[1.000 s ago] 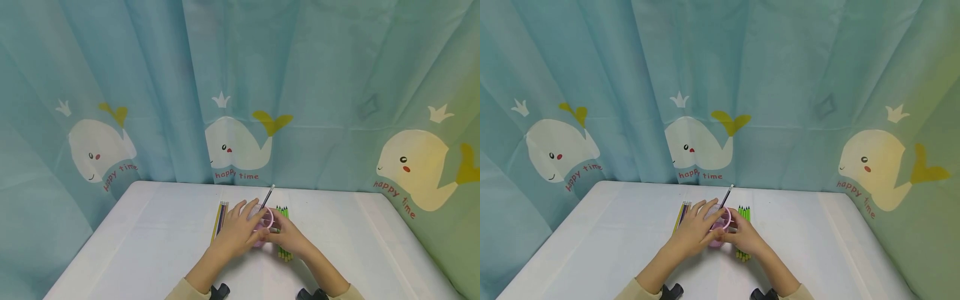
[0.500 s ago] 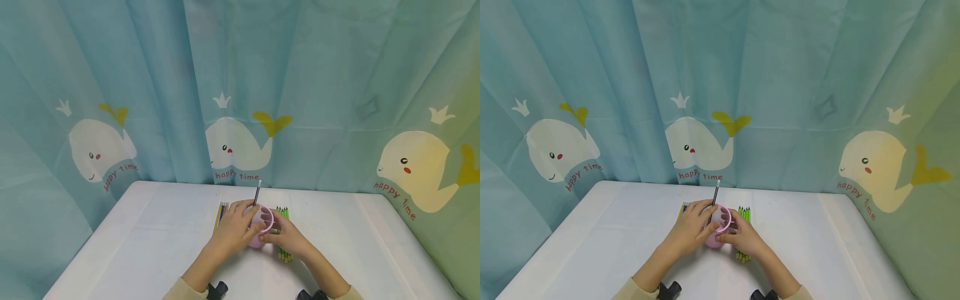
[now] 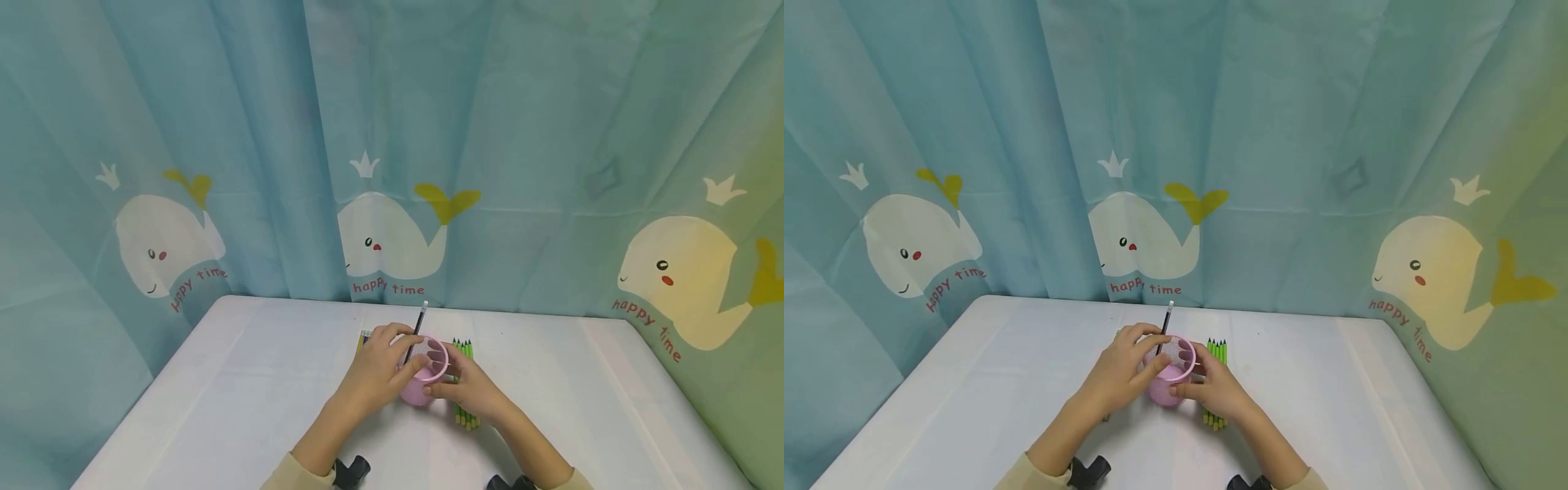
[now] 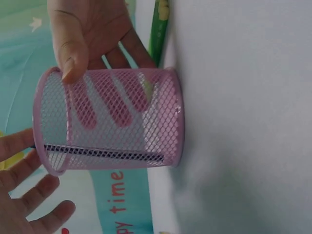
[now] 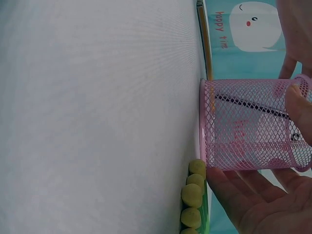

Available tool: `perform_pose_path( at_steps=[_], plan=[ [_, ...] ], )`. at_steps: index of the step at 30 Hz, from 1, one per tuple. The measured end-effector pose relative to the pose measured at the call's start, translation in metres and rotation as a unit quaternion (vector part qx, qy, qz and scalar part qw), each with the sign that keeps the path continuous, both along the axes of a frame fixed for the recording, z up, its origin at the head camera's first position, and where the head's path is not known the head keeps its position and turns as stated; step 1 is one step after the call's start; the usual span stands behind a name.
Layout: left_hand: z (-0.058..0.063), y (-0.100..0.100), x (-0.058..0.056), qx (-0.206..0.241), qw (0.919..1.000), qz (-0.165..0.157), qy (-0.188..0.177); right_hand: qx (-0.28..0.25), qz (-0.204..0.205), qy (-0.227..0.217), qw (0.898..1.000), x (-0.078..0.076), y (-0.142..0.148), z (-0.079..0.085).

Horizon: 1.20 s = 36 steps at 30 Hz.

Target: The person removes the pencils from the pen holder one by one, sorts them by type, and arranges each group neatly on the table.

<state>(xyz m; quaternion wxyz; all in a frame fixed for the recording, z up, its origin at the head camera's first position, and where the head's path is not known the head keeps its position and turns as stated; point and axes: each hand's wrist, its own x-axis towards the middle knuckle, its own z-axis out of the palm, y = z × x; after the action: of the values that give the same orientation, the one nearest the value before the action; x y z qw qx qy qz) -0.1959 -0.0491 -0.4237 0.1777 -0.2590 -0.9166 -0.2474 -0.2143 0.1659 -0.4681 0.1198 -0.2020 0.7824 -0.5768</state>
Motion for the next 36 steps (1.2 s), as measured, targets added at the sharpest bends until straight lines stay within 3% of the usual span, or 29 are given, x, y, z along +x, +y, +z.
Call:
perform_pose_path(
  at_steps=[15, 25, 36],
  plan=[
    [0.014, -0.010, 0.001, 0.106, 0.9940, -0.011, -0.026, -0.006, -0.001, -0.007, 1.000, 0.001, 0.000, 0.001],
    [0.019, -0.016, -0.001, 0.153, 0.9877, -0.023, 0.024, -0.003, -0.004, -0.006, 1.000, 0.001, 0.000, 0.001],
    [0.026, -0.022, -0.002, 0.210, 0.9771, -0.030, -0.013, -0.005, -0.007, -0.009, 1.000, 0.001, -0.001, 0.002]
  ],
)
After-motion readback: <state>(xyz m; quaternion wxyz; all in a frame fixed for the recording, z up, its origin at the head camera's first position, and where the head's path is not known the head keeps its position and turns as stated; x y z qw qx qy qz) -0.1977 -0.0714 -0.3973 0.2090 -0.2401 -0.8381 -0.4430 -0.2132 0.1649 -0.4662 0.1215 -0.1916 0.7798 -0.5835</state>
